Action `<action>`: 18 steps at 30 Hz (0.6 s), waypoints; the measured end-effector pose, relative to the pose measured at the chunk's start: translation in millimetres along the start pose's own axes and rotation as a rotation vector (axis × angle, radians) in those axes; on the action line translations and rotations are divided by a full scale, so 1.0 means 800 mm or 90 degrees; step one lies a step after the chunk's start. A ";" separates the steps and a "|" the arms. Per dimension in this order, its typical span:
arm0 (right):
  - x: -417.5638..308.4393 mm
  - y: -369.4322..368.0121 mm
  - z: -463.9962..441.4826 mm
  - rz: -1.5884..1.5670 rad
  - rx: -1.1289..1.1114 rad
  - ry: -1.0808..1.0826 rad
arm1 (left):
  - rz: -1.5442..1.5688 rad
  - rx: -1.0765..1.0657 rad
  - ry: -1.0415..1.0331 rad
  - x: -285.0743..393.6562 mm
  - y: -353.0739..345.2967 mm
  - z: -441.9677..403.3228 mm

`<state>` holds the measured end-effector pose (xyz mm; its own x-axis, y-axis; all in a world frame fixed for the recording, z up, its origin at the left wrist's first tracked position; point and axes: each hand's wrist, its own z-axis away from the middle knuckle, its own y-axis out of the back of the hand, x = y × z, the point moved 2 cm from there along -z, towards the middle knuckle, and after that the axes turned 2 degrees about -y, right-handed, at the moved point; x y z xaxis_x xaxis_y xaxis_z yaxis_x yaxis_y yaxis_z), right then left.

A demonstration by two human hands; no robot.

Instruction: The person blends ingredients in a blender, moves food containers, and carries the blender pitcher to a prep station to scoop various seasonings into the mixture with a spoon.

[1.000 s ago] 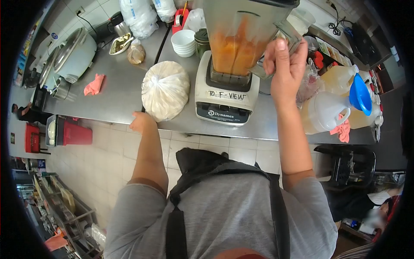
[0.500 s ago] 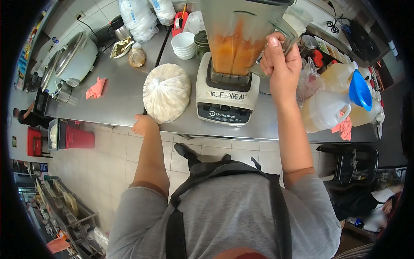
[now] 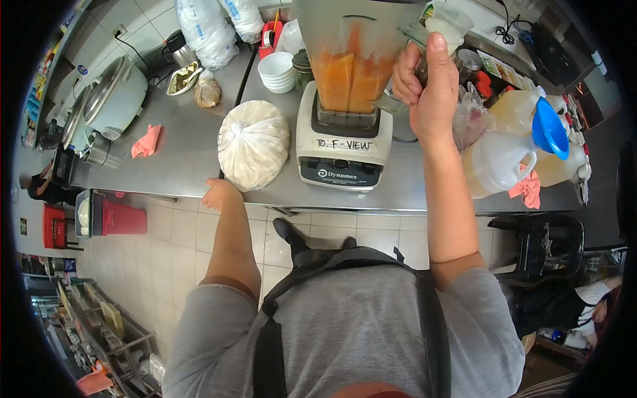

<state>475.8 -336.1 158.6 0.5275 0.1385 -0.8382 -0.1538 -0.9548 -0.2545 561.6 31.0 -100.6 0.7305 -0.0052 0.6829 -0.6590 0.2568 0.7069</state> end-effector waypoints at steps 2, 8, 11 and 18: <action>0.001 -0.001 -0.001 0.004 -0.005 0.005 | -0.002 -0.001 -0.003 0.001 0.002 0.001; 0.000 -0.003 0.000 0.001 0.009 0.007 | 0.017 -0.010 0.008 0.005 0.007 0.004; 0.001 -0.003 0.000 -0.007 0.010 0.012 | 0.005 -0.005 0.003 0.002 0.004 0.002; 0.001 -0.005 0.000 -0.004 0.022 0.019 | -0.001 -0.001 0.003 0.007 0.011 0.007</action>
<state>476.5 -332.2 159.1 0.5530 0.1357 -0.8221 -0.1788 -0.9444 -0.2761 559.0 27.6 -89.3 0.7327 -0.0012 0.6806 -0.6573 0.2581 0.7081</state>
